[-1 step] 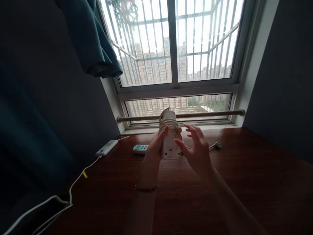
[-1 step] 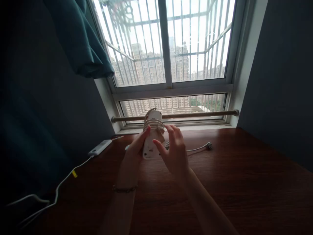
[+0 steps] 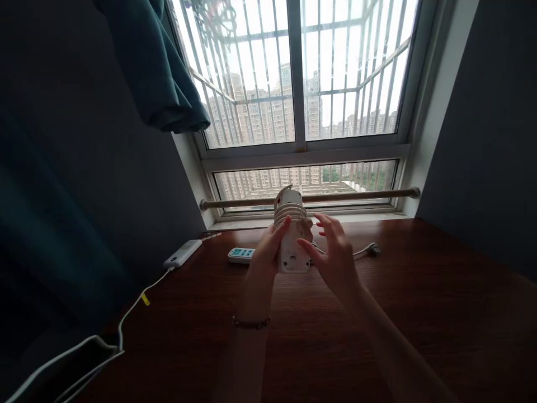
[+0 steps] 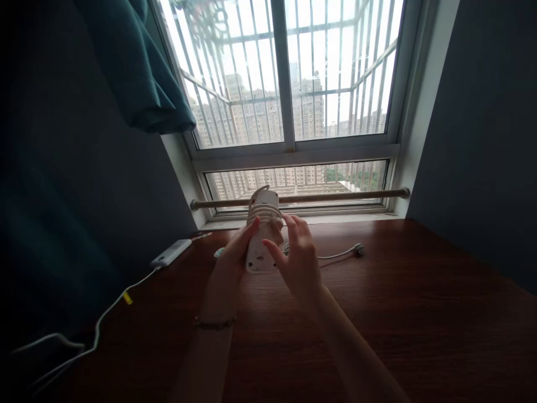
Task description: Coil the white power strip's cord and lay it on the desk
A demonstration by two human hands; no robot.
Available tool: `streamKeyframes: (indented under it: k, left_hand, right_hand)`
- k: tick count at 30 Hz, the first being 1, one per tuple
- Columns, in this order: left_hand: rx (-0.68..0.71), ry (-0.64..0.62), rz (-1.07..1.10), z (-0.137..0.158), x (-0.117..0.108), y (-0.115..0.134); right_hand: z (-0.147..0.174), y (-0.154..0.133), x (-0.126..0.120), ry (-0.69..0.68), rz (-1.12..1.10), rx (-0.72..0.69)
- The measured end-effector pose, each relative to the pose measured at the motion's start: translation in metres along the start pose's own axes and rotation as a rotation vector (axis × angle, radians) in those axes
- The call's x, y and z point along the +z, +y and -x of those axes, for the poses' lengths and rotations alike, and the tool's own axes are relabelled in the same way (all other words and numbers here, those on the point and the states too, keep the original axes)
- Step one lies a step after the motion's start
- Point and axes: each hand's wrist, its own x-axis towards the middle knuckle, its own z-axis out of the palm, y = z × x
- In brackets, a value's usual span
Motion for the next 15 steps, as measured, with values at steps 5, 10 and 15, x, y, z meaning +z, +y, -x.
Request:
streamKeyframes:
  k: [5,10,15]
  left_hand:
    - [-0.012,0.024,-0.055,-0.002,0.004,-0.007]
    - [-0.042,0.016,-0.025,-0.006,0.004,-0.012]
    - [-0.084,-0.006,0.041,-0.011,-0.002,-0.016]
  right_hand:
    - [0.001,0.019,0.014,-0.031,-0.049,0.097]
    - [-0.001,0.021,0.006,-0.087,-0.084,0.163]
    - [-0.003,0.027,0.005,-0.138,-0.138,0.214]
